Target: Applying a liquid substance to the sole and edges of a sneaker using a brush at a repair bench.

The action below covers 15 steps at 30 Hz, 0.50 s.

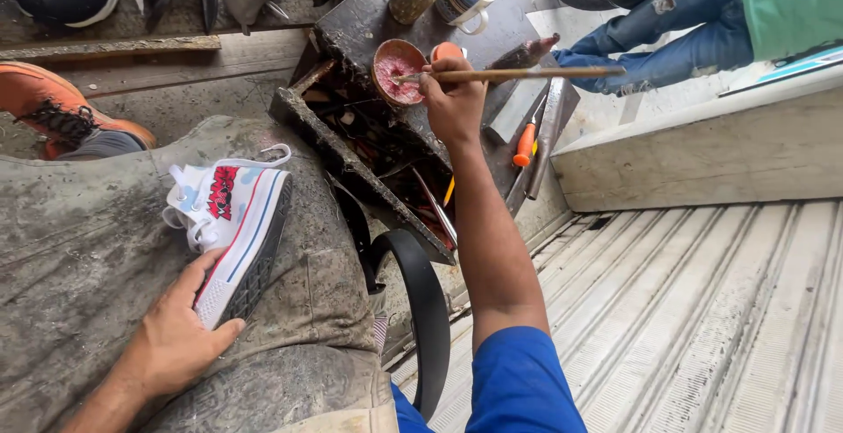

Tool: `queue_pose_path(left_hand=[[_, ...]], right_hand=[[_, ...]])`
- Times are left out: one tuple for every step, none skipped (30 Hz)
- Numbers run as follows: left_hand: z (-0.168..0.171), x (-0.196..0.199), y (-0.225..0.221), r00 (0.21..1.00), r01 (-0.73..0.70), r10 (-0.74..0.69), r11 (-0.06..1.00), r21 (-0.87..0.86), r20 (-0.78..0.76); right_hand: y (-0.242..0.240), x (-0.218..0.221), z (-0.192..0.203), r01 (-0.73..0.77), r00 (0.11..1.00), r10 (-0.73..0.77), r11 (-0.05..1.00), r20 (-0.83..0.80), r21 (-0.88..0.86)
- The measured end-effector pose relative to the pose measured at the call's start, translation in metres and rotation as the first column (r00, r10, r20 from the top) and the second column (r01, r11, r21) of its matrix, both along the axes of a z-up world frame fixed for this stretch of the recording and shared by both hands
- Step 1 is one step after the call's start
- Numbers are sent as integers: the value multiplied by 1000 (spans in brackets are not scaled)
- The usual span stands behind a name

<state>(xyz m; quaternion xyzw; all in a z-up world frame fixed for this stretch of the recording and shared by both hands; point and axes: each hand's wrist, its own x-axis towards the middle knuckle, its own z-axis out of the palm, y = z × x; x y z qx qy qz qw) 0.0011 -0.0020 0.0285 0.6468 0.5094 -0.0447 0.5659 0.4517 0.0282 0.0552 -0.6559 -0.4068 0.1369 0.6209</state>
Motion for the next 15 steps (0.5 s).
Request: queue_pose_path(left_hand=[[-2,-1,0,1000,2,-2,1000,-1,12],[-5,-1,0,1000,6,-6,1000,-3,25],[-7,-1,1,1000,4,-4,1000,-6,23],[-9,0,1,1000,12,-12,1000,6,22],[-11,-1,-1,1000,20,-21,1000,18,21],[-15,-1,-2,1000,20,-20,1000,15,19],[-17,-1,-5,1000,18,-18,1000,20,23],[-19,0,-2,999,16,-17,999,36,32],[-20,-2,-6,999,16,-17,999,44,35],[-22,-2,-7,1000,10,-11,999,40,28],[-23,-2,-7,1000,3,-4,999,37,22],[-17,-1,-5,1000,-3,1,999,51,24],[-12,1,-3,1000,-6,6,1000,23,8],[-8,0,-7,1000,-10,9,1000,-22,-14],[-17,-1,-6,1000,-15,15,1000,-25,-19]], right_hand=[[7,5,-4,43,989,-27,994,146,-104],[13,10,-9,101,956,-39,975,292,-200],[16,6,0,99,956,-37,974,290,-203],[19,2,8,85,962,-13,964,274,-252],[21,-2,16,69,966,11,951,257,-301],[25,-4,18,68,967,12,950,255,-303],[29,-7,22,153,974,-74,912,214,-381],[36,-8,29,231,969,-165,863,183,-450],[33,-6,26,232,969,-166,866,184,-442],[37,-3,26,302,951,-226,820,210,-486],[41,-1,28,368,929,-283,767,236,-526],[42,0,28,364,930,-281,776,235,-514],[44,0,26,331,943,-304,820,134,-467],[40,-1,20,298,948,-317,852,30,-431],[43,2,16,291,950,-311,852,27,-435]])
